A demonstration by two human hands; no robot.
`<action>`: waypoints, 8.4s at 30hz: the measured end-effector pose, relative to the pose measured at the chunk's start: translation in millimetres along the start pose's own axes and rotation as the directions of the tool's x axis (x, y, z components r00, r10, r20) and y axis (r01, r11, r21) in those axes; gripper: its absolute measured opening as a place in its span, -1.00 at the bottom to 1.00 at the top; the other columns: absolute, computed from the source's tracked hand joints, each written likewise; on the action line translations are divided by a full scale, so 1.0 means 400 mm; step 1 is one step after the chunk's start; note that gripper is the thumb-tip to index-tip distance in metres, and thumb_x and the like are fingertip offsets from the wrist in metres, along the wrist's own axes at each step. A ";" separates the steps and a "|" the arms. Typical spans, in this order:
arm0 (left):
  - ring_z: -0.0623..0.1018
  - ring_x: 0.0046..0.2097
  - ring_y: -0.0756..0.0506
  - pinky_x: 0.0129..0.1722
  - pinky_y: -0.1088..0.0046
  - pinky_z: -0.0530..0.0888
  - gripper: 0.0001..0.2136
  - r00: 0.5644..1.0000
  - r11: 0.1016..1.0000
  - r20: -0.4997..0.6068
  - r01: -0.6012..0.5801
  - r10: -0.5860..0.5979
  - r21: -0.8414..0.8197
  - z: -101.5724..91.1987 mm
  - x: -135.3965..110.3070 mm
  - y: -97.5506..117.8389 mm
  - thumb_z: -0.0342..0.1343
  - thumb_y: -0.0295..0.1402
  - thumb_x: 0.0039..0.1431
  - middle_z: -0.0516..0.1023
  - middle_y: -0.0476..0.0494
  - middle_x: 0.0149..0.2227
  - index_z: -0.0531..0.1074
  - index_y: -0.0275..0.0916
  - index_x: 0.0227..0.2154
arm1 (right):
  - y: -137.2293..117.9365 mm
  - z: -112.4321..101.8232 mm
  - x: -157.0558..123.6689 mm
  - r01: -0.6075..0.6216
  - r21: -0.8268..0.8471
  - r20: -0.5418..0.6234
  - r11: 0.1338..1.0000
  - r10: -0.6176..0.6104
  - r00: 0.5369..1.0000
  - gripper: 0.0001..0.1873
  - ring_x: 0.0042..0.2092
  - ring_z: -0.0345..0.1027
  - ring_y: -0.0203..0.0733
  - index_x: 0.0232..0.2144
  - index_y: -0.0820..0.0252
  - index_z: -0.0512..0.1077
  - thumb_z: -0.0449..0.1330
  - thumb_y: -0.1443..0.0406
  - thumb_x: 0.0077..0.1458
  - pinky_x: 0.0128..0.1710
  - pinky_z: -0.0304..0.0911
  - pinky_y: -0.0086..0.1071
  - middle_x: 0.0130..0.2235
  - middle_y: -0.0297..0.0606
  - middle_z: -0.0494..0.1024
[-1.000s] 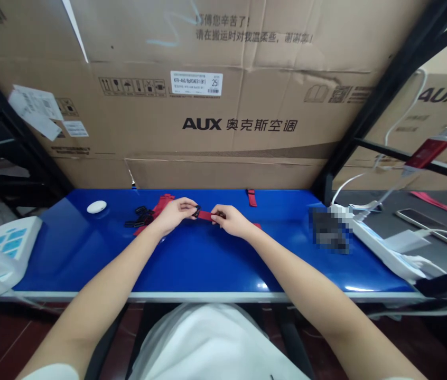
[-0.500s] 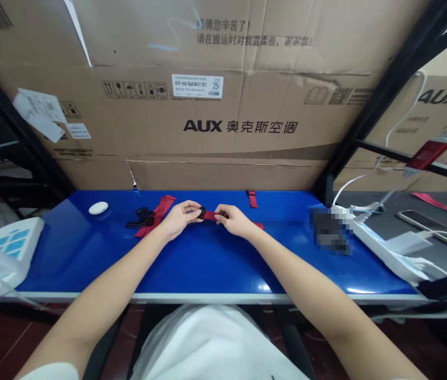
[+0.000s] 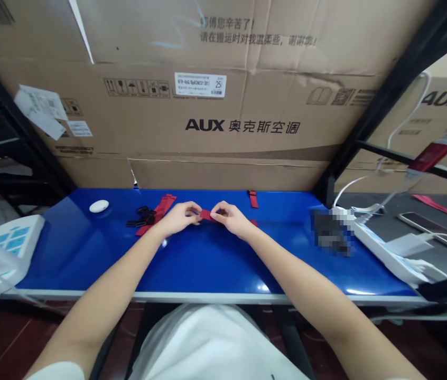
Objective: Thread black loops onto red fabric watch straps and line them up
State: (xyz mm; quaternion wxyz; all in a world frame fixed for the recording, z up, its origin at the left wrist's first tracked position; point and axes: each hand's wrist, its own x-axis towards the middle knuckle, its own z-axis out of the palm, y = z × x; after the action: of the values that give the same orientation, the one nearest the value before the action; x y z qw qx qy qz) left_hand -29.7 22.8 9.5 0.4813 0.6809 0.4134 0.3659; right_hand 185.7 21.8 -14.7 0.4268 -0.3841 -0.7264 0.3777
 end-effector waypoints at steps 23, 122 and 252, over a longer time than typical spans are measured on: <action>0.53 -0.38 -0.14 -0.45 0.44 0.34 -0.69 0.893 0.582 -0.369 0.447 -0.257 0.679 -0.308 -0.079 -0.032 0.40 -0.28 -0.40 0.55 -0.06 -0.45 0.42 -0.17 -0.52 | 0.019 -0.018 0.003 -0.154 0.301 0.022 0.941 0.155 0.988 -0.72 -0.38 0.35 -0.26 -0.40 0.17 0.32 0.22 0.10 0.01 -0.29 0.23 -0.35 -0.42 -0.33 0.48; 0.47 -0.43 0.00 -0.38 0.47 0.40 -0.73 0.961 0.998 0.268 0.066 -0.069 0.020 -0.018 -0.020 -0.011 0.29 -0.18 0.02 0.52 -0.08 -0.42 0.44 -0.29 -0.37 | 0.061 -0.064 0.015 -0.008 -0.603 -0.005 0.798 0.007 1.000 -0.81 0.04 0.13 0.10 -0.30 0.12 0.50 0.22 0.39 -0.03 0.00 0.09 -0.04 -0.01 -0.09 0.31; 0.57 -0.31 -0.12 -0.18 0.25 0.53 -0.83 0.968 0.853 -0.088 -0.161 0.234 0.497 0.038 -0.016 -0.039 0.13 -0.30 0.11 0.56 -0.15 -0.31 0.58 -0.21 -0.31 | 0.040 -0.058 0.027 0.060 -0.636 0.009 0.769 -0.071 0.997 -0.47 0.10 0.29 0.01 0.13 0.12 0.36 0.26 0.26 0.08 0.11 0.18 -0.15 0.08 -0.09 0.43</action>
State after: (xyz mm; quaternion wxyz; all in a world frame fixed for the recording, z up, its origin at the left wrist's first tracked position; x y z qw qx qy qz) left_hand -22.0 14.5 -10.3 0.2232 0.7903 0.4536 0.3462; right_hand 207.1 43.0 -17.0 0.2905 -0.4832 -0.8208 0.0920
